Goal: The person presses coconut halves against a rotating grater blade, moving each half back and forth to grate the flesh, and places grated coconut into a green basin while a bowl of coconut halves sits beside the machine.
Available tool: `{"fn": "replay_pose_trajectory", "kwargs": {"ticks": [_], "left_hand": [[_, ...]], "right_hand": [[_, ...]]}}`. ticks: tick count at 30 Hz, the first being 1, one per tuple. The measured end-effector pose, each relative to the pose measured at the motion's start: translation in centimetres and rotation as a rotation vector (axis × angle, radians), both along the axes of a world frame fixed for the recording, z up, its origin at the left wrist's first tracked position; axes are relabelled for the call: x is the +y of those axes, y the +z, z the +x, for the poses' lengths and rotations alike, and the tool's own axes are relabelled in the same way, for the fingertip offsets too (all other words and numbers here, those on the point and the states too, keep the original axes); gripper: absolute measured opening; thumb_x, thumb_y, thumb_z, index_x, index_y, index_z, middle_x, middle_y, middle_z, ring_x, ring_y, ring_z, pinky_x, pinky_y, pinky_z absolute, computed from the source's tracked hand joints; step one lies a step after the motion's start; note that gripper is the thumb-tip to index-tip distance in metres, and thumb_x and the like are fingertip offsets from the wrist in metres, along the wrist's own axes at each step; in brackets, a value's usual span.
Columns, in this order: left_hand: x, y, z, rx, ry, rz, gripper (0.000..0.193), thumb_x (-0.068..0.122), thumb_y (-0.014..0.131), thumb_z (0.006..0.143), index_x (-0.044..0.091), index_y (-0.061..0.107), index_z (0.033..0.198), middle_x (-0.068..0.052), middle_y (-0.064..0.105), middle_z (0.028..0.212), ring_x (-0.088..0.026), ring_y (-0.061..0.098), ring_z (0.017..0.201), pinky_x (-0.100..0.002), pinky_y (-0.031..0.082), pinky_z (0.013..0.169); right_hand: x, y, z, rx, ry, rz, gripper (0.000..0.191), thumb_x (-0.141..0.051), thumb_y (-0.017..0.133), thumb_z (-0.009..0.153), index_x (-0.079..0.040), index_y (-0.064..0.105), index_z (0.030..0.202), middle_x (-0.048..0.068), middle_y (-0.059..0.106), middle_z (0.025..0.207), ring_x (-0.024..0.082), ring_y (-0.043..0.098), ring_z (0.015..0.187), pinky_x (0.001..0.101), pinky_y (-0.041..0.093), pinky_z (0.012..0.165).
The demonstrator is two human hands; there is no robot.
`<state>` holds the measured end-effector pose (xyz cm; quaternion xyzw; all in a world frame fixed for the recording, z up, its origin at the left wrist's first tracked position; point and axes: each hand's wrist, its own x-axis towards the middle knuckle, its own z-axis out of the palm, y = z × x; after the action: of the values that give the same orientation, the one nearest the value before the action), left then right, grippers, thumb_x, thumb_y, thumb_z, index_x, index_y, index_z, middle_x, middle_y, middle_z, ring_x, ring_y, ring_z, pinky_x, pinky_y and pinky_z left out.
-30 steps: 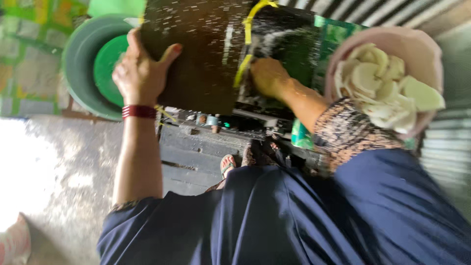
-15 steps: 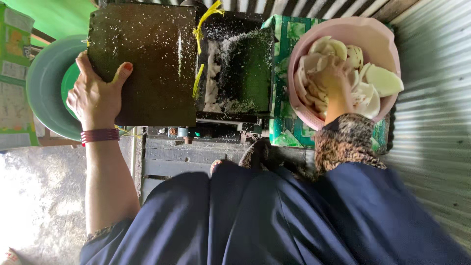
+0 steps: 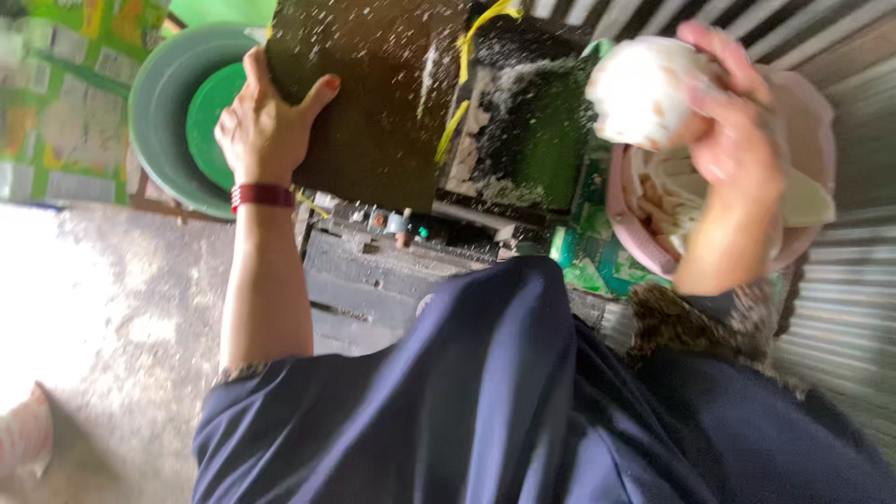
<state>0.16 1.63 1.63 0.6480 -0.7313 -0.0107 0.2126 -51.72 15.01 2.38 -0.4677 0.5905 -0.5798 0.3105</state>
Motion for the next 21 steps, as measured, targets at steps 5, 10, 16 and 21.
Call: {"fn": "replay_pose_trajectory", "kwargs": {"ticks": [5, 10, 16, 21], "left_hand": [[0.2, 0.0, -0.1, 0.057, -0.007, 0.018, 0.09, 0.08, 0.072, 0.092, 0.008, 0.046, 0.138, -0.022, 0.074, 0.102, -0.045, 0.07, 0.092, -0.055, 0.052, 0.078], [0.1, -0.2, -0.2, 0.056, 0.011, 0.031, 0.09, 0.081, 0.072, 0.09, 0.008, 0.045, 0.137, -0.021, 0.074, 0.104, -0.045, 0.069, 0.093, -0.055, 0.051, 0.079], [-0.1, -1.2, -0.1, 0.08, -0.034, -0.001, 0.094, 0.08, 0.071, 0.094, 0.004, 0.043, 0.14, -0.023, 0.072, 0.112, -0.045, 0.069, 0.097, -0.055, 0.052, 0.08], [-0.3, -1.3, -0.1, 0.063, -0.035, 0.019, 0.098, 0.081, 0.07, 0.093, 0.002, 0.04, 0.143, -0.023, 0.072, 0.114, -0.045, 0.069, 0.096, -0.054, 0.053, 0.077]], "right_hand": [[-7.9, -1.9, 10.4, 0.292, 0.454, 0.235, 0.043, -0.011, 0.062, 0.089, -0.003, 0.07, 0.131, 0.016, 0.068, 0.131, 0.026, 0.062, 0.111, 0.0412, 0.054, 0.099], [-9.6, -4.1, 13.7, 1.018, 0.561, 0.28, 0.042, -0.015, 0.081, 0.077, 0.007, 0.063, 0.109, 0.033, 0.05, 0.134, 0.052, 0.046, 0.119, 0.0558, 0.05, 0.089], [-9.2, -3.0, 14.9, 1.496, 0.641, 0.364, 0.021, -0.007, 0.077, 0.071, -0.002, 0.07, 0.09, 0.023, 0.057, 0.107, 0.037, 0.057, 0.105, 0.0503, 0.051, 0.102], [-8.8, -0.7, 17.2, 2.278, 0.961, 0.394, 0.006, -0.015, 0.084, 0.075, -0.017, 0.079, 0.071, 0.004, 0.069, 0.078, 0.017, 0.067, 0.095, 0.0471, 0.04, 0.118]]}}
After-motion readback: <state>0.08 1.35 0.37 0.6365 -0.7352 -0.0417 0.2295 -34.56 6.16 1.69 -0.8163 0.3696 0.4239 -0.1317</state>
